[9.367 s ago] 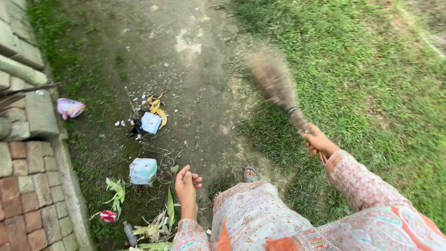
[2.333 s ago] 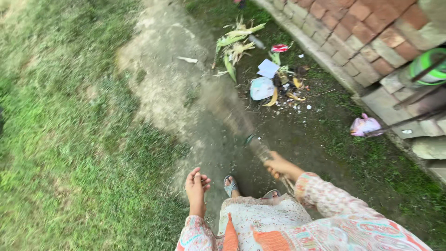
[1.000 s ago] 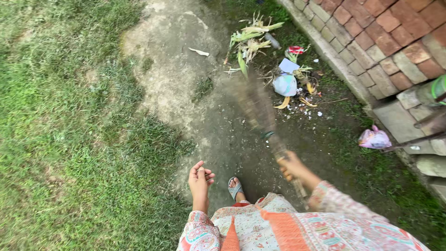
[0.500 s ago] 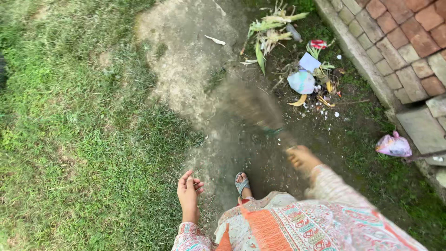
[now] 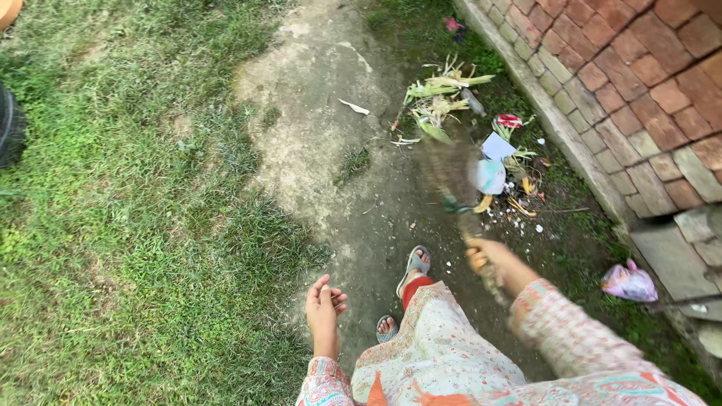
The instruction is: The person sweeps trash and debris along the ground into a pile using a broom, then sets the broom on a ledge.
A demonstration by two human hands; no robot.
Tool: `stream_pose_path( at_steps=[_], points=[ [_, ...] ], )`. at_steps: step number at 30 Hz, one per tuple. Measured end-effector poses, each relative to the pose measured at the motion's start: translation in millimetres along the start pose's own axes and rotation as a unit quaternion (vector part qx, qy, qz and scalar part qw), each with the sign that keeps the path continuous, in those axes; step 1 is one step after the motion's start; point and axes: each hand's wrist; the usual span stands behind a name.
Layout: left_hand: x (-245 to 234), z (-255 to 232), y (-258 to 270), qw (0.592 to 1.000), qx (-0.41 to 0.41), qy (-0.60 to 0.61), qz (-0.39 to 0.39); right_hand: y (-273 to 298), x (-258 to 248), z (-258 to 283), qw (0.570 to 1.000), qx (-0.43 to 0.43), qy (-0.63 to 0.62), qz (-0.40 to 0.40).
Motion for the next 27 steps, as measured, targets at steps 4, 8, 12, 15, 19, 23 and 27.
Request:
stream_pose_path(
  at_steps=[4,8,12,15,19,23,27],
  points=[
    [34,-25,-19,1.000,0.013,-0.011,-0.019,-57,66,-4,0.993,-0.038,0.109,0.017],
    [64,-41,-44,0.998,-0.005,-0.036,-0.052,-92,144,10,0.980,-0.069,0.177,-0.056],
    [89,-53,-64,0.997,0.002,-0.045,-0.058,-117,146,63,0.960,-0.080,0.255,-0.080],
    [101,-60,-74,0.997,0.009,-0.059,-0.058,-115,104,111,0.979,-0.084,0.149,-0.112],
    [109,-62,-89,0.995,-0.006,-0.078,-0.069,-48,9,168,0.964,-0.149,0.112,-0.187],
    [129,-58,-111,0.995,0.004,-0.078,-0.056,26,-33,217,0.955,-0.179,0.044,-0.234],
    [174,-54,-132,0.998,0.016,-0.060,-0.006,65,-37,228,0.978,-0.165,-0.005,-0.127]
  ],
)
Point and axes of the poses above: each hand's wrist, its own y-axis away from the middle knuckle, its own x-axis out of the palm, z = x × y, and after that the axes turned 12 degrees about x, right-handed
